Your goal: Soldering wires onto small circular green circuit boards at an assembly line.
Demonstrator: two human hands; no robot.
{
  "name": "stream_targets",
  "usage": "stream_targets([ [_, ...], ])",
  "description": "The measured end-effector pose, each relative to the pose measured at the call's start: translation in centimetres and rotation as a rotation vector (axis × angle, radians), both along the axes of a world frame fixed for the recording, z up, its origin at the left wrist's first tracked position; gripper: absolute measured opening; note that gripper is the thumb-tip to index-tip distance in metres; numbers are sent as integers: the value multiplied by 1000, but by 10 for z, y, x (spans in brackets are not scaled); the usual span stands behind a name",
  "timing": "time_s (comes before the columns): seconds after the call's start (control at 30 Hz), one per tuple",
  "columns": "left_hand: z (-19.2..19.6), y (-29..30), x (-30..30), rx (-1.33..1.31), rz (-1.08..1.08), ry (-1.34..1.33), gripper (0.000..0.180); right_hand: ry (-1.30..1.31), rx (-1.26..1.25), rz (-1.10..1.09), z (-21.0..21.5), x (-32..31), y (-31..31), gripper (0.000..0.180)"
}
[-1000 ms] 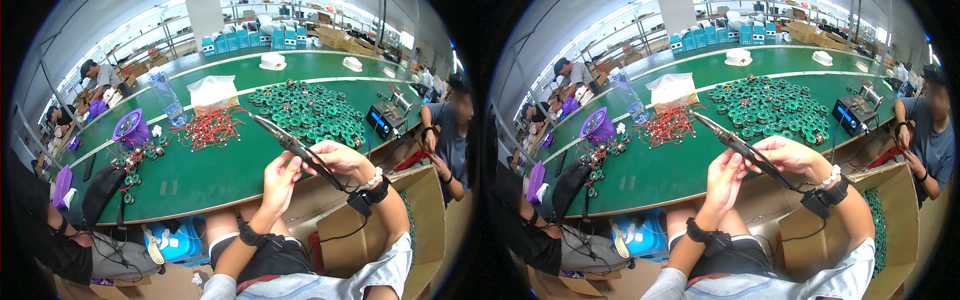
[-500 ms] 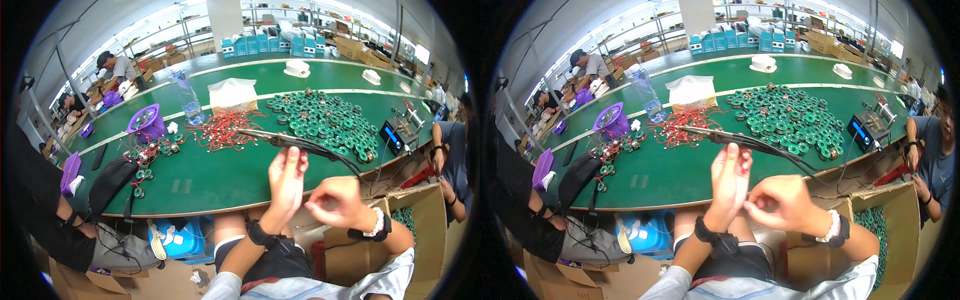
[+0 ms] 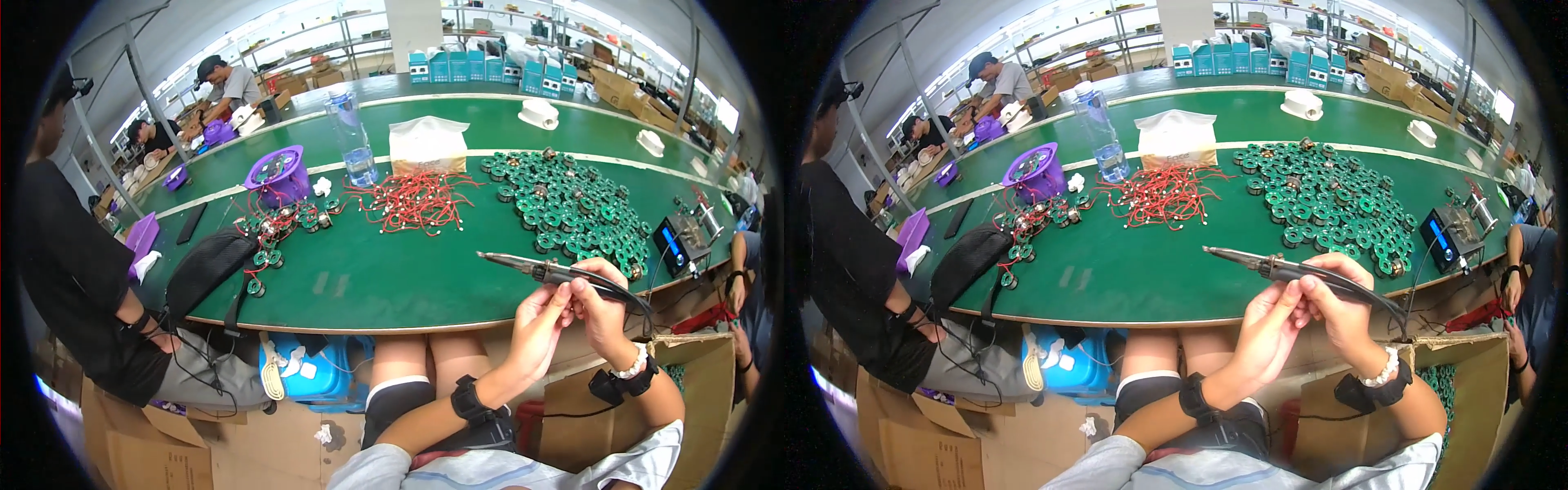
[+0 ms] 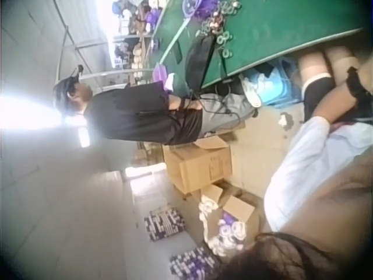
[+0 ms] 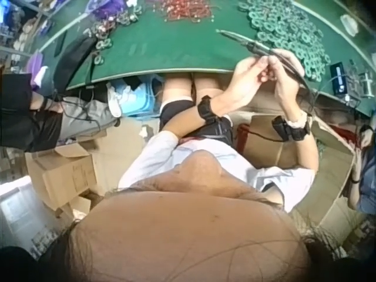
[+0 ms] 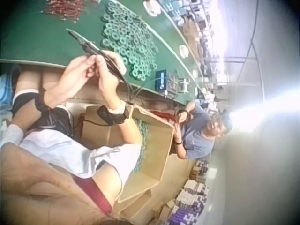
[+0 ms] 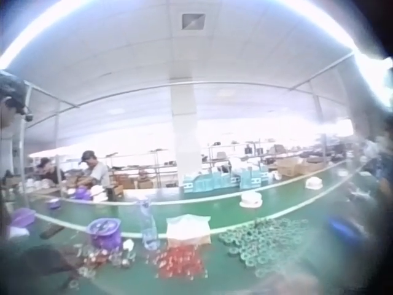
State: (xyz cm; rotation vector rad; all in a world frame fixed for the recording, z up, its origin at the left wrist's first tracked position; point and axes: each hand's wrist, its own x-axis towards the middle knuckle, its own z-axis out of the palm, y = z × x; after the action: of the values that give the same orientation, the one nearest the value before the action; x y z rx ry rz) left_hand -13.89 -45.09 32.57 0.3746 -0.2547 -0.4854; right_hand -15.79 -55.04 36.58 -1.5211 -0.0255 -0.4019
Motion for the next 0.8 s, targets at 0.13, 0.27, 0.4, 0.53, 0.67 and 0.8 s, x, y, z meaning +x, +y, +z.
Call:
stream_targets([
  [0.13, -2, 13, -5, 133, -40, -138, 25, -120, 50, 21, -1, 7, -4, 16],
  [0.27, -4, 59, -10, 470, -185, -356, 37, -74, 100, 53, 8, 7, -9, 25],
  [0.4, 14, 123, 18, 582, -133, -785, 23, -23, 126, 57, 10, 10, -12, 25],
  [0.53, 66, 190, 56, 993, 79, -940, 17, -63, 163, 122, 6, 15, -18, 18],
  [0.67, 123, 223, 42, 1194, 999, -1604, 21, -14, 87, 108, -2, 21, -24, 18],
  [0.8, 148, 204, -12, 1548, 1150, -1399, 21, -61, 42, 121, -8, 26, -32, 18],
])
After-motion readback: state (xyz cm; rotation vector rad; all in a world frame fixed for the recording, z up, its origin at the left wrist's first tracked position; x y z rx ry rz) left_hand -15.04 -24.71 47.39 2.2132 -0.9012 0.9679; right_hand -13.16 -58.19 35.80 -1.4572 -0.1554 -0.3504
